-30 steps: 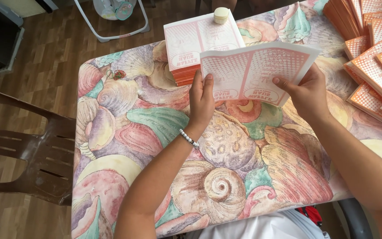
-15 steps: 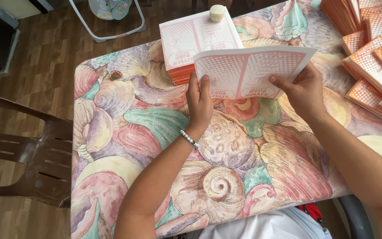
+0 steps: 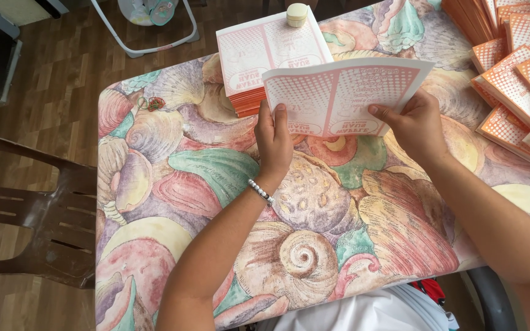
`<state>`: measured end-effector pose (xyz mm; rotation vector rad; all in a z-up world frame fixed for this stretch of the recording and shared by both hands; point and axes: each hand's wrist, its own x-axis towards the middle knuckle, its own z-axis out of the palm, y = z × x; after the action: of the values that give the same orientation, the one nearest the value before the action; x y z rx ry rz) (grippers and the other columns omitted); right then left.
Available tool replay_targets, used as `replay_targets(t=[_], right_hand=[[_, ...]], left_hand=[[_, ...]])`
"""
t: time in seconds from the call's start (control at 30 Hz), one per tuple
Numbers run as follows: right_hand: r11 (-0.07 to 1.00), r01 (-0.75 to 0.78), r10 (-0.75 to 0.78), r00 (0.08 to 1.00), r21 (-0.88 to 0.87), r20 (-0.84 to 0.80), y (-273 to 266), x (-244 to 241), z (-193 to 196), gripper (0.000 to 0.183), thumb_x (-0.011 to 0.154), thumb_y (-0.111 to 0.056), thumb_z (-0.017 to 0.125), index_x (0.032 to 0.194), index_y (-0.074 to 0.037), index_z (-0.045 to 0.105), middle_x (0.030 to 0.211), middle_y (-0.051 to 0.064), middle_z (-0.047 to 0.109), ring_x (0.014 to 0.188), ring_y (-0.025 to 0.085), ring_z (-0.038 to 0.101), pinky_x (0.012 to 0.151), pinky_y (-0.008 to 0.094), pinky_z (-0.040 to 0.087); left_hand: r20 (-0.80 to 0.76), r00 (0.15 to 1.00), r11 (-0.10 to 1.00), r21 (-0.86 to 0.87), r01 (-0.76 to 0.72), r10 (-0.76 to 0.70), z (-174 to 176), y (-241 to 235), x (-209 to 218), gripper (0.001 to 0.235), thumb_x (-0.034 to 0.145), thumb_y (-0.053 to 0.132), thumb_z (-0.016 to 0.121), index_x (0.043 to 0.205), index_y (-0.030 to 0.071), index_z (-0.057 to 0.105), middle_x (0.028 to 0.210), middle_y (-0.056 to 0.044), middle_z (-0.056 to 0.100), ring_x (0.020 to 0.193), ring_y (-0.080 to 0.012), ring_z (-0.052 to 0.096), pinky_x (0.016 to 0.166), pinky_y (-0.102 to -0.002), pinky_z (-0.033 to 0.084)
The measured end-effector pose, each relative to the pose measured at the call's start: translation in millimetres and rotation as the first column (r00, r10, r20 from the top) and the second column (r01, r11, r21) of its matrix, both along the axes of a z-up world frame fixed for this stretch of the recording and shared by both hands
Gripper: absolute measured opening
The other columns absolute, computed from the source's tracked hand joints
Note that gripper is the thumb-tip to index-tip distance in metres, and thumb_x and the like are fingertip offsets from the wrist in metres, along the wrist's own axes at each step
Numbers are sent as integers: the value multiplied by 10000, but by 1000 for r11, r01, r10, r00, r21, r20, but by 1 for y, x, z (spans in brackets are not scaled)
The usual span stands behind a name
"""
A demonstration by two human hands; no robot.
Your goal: Folding flat paper sheets into bags and stacking them on a table.
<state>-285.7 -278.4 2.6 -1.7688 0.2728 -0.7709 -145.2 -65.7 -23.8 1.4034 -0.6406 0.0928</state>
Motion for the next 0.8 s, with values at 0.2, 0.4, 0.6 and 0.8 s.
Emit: replay_targets(t=[0.2,0.4,0.6,0.8], right_hand=[[1000,7,-7,1000,3,30,17,-4,23,420,894,23,868,1213,58,598,1067,195,693,1070,215,647,958,417,578],[568,340,-15,915,-750,403,19,-5,68,708,1113,-219,785,1616,-20,328,1560,247,423,1464,430,438,1229,594,438],[106,331,-76,943,-938,324,60,15,98,609,1218,-545,512,1550,-36,561,1530,264,630,1442,481,417,1160,662,191],[-91,215,-311,922,-972,233,80,27,104,228,1211,-416,654,1163,-195,679,923,-47,682,858,178,685,893,342,426]], left_hand=[[-9,1000,1000,11,-10,10,-17,-3,5,288,1129,237,415,1277,39,563,1085,-171,683,1072,-266,667,969,-474,532],[-53,998,996,79,-39,43,26,3,-17,238,1089,260,398,905,123,458,664,37,461,506,-67,346,487,-264,290],[-91,995,997,78,-19,26,31,4,-20,227,1081,276,393,926,120,450,743,-18,559,558,-102,408,530,-298,324],[-76,996,994,106,-38,47,30,3,-22,206,1082,267,388,934,128,425,746,-40,599,538,-105,457,512,-287,334]])
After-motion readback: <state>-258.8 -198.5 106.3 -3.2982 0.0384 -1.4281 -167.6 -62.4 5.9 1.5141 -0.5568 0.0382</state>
